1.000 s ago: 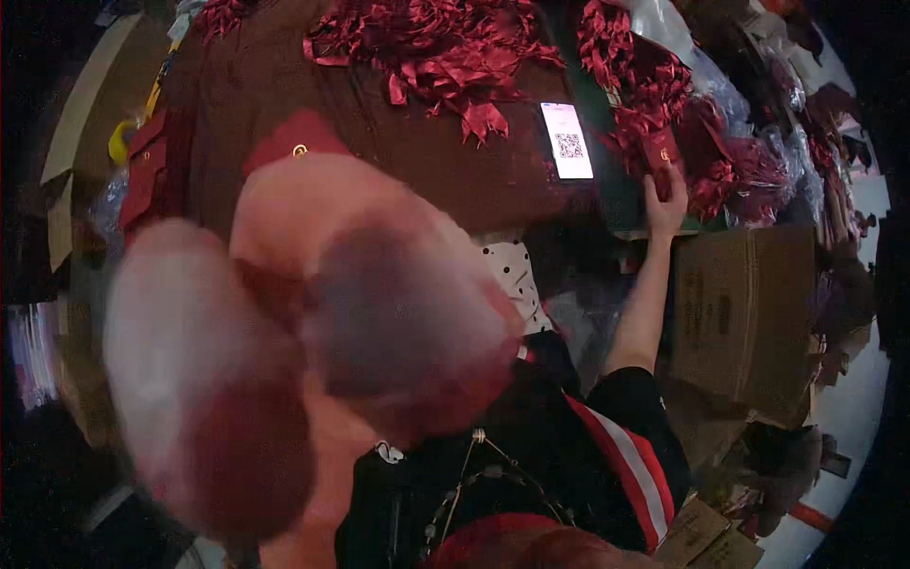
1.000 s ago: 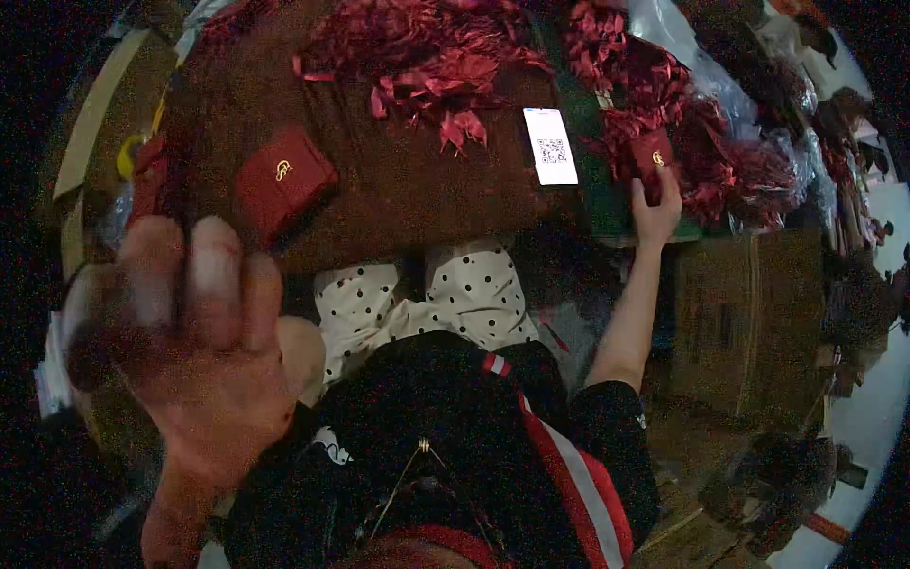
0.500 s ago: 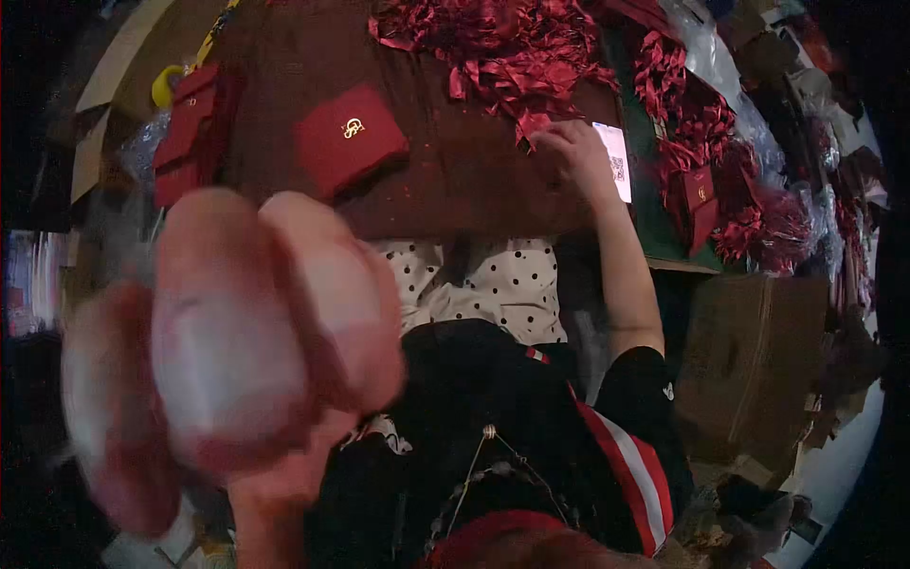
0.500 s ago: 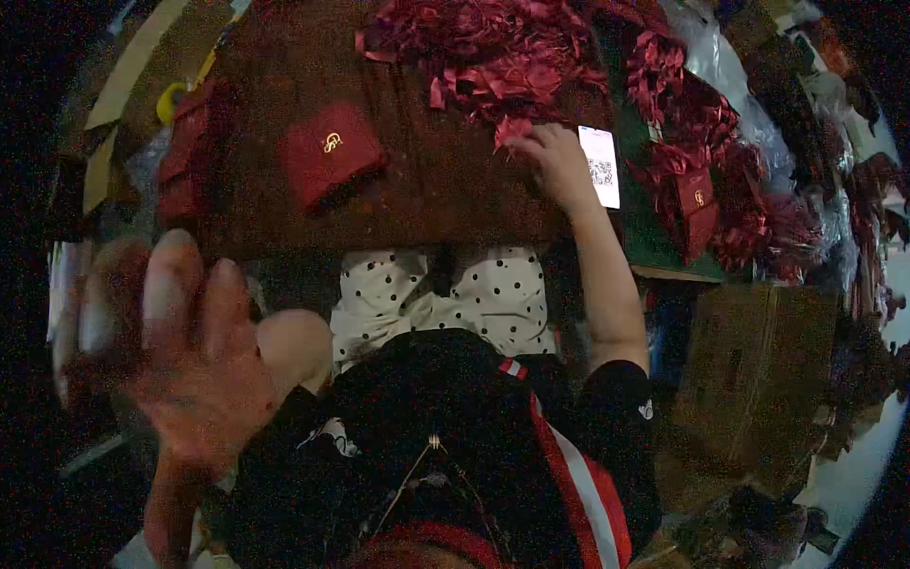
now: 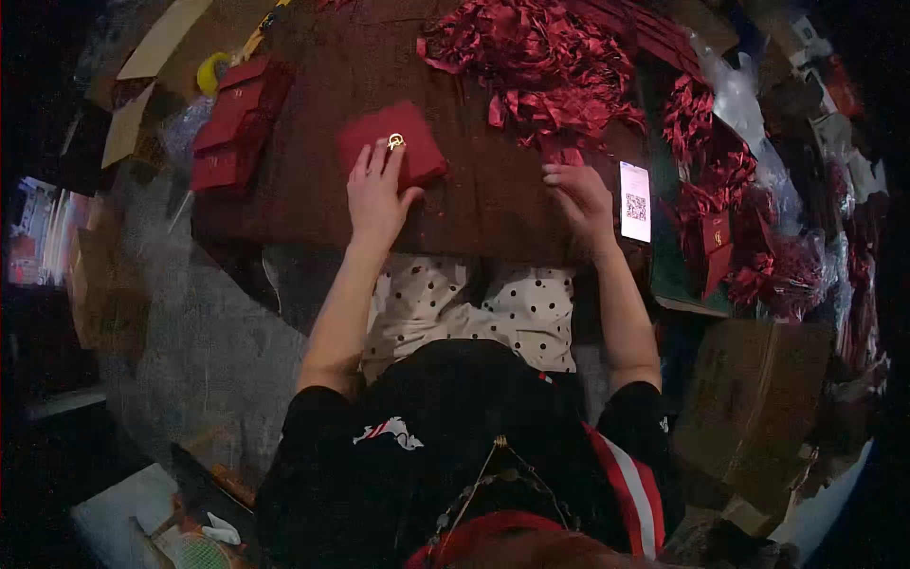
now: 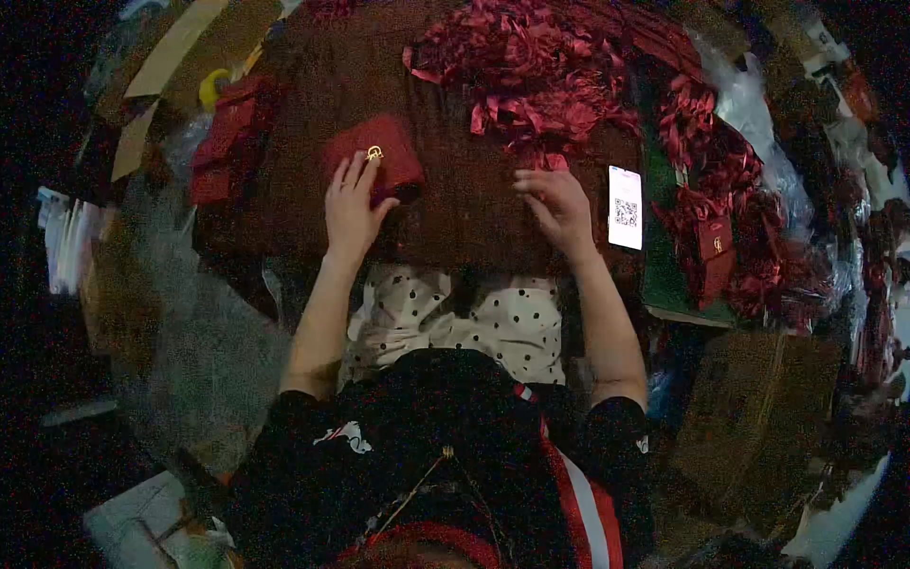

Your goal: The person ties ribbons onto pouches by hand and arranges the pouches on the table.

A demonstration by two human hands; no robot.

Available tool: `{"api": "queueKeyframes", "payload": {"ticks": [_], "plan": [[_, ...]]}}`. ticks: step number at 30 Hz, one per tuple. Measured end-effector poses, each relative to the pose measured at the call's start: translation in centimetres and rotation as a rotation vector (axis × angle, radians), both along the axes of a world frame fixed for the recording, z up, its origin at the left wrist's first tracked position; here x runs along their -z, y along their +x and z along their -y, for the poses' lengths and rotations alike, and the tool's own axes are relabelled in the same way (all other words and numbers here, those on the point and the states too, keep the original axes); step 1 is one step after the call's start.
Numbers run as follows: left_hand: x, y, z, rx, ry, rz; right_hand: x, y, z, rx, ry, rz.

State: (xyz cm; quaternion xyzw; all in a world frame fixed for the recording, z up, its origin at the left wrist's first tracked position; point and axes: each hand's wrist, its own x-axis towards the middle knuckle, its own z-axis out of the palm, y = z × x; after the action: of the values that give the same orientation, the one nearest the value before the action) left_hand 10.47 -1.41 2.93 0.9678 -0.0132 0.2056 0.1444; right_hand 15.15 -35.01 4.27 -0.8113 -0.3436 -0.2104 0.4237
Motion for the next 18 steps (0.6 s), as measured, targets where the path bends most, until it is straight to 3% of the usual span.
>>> {"api": "queueKeyframes", "payload": {"ticks": [4, 6, 10, 12, 13, 15, 16, 18], "plan": [[1.4, 0.6, -0.8, 0.032, 0.052, -0.008, -3.0, -3.1, -0.9, -0.127, 0.411, -0.199], [1.5, 0.4, -0.8, 0.140, 0.075, 0.135, -4.4, -4.1, -0.6, -0.164, 0.544, -0.195], [-1.2, 0.1, -0.9, 0.130, 0.088, 0.276, -6.8, -6.3, -0.3, -0.142, 0.748, -0.183], [-3.6, -0.2, -1.2, 0.078, -0.097, 0.660, -7.0, -6.8, 0.5, -0.102, 0.672, -0.055], [-5.0, -0.8, -0.9, 0.043, -0.167, 0.717, -7.2, -7.1, 0.7, -0.072, 0.606, 0.052], [-5.7, -1.4, 0.5, 0.082, -0.563, 0.781, -7.6, -8.2, 0.7, -0.002, 0.562, 0.182], [-4.8, -1.9, 1.3, 0.161, -0.950, 0.702, -7.7, -8.6, 0.2, -0.043, 0.633, 0.210], [-7.4, -3.8, 4.7, 0.099, -1.223, 0.328, -7.0, -9.3, -0.3, 0.020, 0.584, 0.134]]}}
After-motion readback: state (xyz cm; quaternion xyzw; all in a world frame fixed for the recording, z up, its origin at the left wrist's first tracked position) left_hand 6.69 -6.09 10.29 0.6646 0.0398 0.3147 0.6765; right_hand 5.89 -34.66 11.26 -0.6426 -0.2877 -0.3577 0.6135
